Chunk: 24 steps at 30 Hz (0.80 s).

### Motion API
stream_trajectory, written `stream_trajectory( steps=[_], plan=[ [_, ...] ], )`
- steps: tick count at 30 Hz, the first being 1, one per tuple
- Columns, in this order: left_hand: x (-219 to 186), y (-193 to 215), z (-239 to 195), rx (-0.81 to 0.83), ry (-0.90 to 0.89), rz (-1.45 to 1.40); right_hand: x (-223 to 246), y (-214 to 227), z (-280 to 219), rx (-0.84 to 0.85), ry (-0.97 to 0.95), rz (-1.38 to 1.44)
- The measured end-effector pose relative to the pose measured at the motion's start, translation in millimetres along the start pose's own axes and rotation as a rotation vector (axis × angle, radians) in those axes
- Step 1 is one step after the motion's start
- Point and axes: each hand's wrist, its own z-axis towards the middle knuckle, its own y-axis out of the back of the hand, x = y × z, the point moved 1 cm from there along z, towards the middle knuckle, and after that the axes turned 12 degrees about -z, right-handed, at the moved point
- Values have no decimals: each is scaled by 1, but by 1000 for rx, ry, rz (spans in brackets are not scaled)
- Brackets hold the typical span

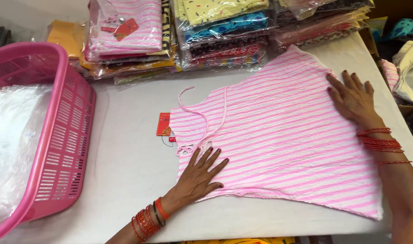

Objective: The person folds a pink and white striped garment on a white table, smoothing the fabric and aligning the edges. They then place the folded item into a clear plastic bag, seal it, and set it aside on a stack of other packaged clothes. The process is repeated with a second identical garment.

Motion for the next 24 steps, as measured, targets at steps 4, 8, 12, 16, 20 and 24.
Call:
stream_trajectory(
  steps=[4, 8, 12, 16, 20, 24],
  plan=[
    [-22, 17, -61, -40, 144, -1, 10, 2, -14, -74, -83, -83],
    [-25, 5, -88, -144, 160, -71, 48, 26, -74, -164, 70, -168],
    [-5, -13, -94, -203, 147, 47, 72, 48, -159, 196, 305, 123],
    [13, -22, -93, -253, -21, 133, 69, 48, -250, 193, 395, -27],
    [7, 3, -86, -279, -35, 98, 54, 46, -291, 311, 55, 180],
    [7, 11, -87, -310, -63, 128, 46, 42, -296, 205, -5, 58]
  ],
)
